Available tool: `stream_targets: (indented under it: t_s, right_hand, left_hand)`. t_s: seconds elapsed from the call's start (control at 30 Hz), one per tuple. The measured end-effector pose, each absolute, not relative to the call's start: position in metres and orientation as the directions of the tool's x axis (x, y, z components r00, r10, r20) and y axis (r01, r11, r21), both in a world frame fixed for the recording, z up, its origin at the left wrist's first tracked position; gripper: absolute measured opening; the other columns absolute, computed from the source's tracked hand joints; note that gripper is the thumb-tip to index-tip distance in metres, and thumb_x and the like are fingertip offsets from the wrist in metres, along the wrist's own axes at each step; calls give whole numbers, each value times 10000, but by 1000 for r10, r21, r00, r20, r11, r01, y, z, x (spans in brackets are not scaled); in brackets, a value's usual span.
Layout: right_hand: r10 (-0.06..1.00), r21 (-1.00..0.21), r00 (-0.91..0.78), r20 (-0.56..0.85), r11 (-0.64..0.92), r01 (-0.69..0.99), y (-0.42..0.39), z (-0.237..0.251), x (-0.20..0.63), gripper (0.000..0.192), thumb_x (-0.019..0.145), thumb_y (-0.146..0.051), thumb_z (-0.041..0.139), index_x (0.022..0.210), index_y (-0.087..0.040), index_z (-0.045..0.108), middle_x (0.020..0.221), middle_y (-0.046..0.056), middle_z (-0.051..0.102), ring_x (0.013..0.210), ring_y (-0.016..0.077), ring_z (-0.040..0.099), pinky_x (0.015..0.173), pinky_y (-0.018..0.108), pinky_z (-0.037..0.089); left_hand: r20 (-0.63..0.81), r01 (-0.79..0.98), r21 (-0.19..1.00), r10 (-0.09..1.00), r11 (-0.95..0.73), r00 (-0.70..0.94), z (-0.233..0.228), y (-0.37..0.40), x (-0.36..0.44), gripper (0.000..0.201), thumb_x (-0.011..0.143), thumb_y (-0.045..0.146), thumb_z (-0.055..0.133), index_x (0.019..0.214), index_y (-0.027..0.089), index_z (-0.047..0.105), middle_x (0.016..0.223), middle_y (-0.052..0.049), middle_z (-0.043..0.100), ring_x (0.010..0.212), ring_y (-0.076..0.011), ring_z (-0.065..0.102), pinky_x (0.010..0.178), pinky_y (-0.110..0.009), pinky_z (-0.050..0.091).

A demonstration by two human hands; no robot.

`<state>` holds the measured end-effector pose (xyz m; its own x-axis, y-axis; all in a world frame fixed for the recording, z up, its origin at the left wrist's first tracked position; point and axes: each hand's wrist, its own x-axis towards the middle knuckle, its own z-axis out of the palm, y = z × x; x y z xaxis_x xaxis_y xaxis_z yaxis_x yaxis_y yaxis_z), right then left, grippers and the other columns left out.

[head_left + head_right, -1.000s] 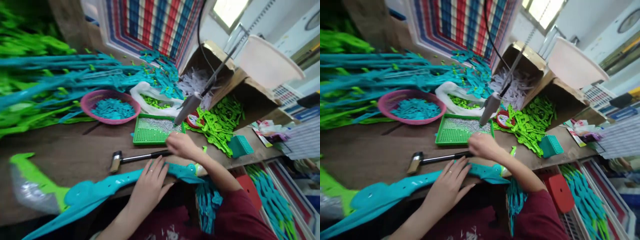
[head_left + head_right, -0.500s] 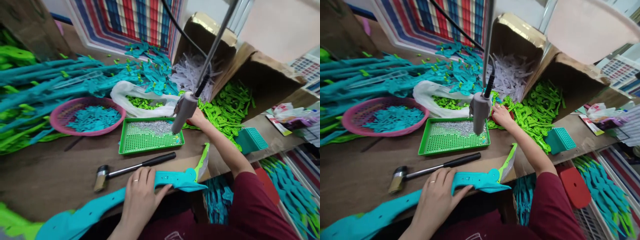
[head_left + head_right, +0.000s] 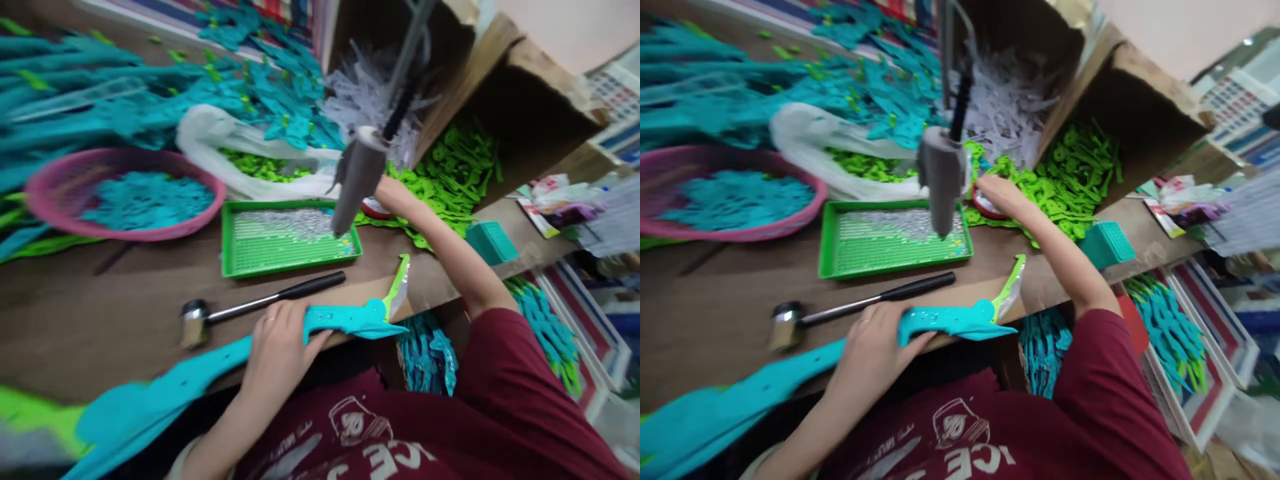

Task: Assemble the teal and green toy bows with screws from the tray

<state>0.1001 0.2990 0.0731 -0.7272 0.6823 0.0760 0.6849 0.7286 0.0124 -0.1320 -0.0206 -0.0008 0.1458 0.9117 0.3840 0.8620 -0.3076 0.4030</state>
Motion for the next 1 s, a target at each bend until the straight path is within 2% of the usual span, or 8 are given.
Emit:
stream_targets:
  t_s: [0.1, 0.2, 0.27, 0.33, 0.43, 0.5, 0.87, 1.0]
  right_hand:
    - [686, -74, -676, 269, 714, 696, 278, 85, 110, 247, 921, -108, 467, 987, -153, 700, 1009, 143, 721, 992, 280, 649, 931, 441, 514]
    - [719, -300, -509, 472, 674, 675, 228, 95, 116, 110, 877, -176, 590, 893, -204, 694, 843, 61, 691, 808, 224, 647, 799, 384, 537]
    - [740, -524, -528, 417, 670, 526, 172, 99, 110, 87, 909, -211, 600, 931, -229, 682, 867, 36, 688, 773, 195, 655, 733, 351, 547]
    - [606, -680, -744, 283, 674, 290, 116, 92, 97, 137, 976, -223, 541, 976, -245, 677, 988, 62, 698, 891, 201, 679, 798, 368, 567]
    - [478, -685, -862, 168, 686, 246, 70, 68, 79, 165, 1005, -242, 519, 966, -290, 672, 1002, 53, 690, 965, 195, 665, 870, 342, 564]
    - [443, -669, -887, 130, 699, 251, 66, 55, 76, 183, 1024, -240, 485, 982, -294, 656, 991, 54, 662, 968, 196, 632, 890, 339, 546]
    - [327, -611, -921, 214, 780, 135, 74, 37, 82, 158, 1045, -216, 459, 1004, -218, 611, 959, 65, 620, 931, 184, 577, 838, 342, 514]
    - [340, -569, -913, 226, 806, 160, 69, 32, 84, 165, 1023, -192, 480, 1048, -253, 631, 974, 78, 619, 901, 199, 598, 784, 346, 523]
  left_hand:
    - [266, 872, 433, 956, -230, 121, 5, -25, -128, 406, 796, 390, 819, 1022, 149, 582, 990, -125, 647, 979, -338, 605, 801, -449, 538]
    - [191, 851, 491, 976, -187, 104, 10, -24, -132, 424, 806, 370, 811, 1084, 155, 573, 1117, -133, 629, 1086, -329, 574, 878, -443, 528]
    - [167, 846, 501, 979, -183, 113, 12, -24, -135, 368, 837, 336, 775, 1084, 159, 568, 1127, -130, 625, 1096, -326, 565, 896, -447, 521]
    - [152, 848, 491, 978, -199, 141, 12, -24, -136, 289, 860, 303, 737, 1053, 169, 569, 1097, -119, 628, 1079, -324, 566, 898, -453, 516]
    - [157, 857, 471, 976, -208, 150, 10, -22, -135, 236, 867, 288, 712, 1028, 187, 573, 1074, -105, 623, 1060, -319, 568, 881, -445, 511]
    - [165, 861, 465, 976, -204, 142, 10, -21, -134, 234, 866, 297, 713, 1021, 192, 573, 1063, -99, 619, 1052, -315, 568, 872, -436, 509]
    - [140, 839, 527, 988, -136, 72, 8, -20, -127, 285, 829, 284, 762, 1005, 168, 571, 1055, -118, 595, 1067, -334, 538, 892, -473, 497]
    - [101, 831, 546, 993, -107, 62, 14, -27, -122, 274, 842, 239, 742, 1045, 196, 563, 1098, -89, 615, 1107, -291, 532, 945, -432, 480]
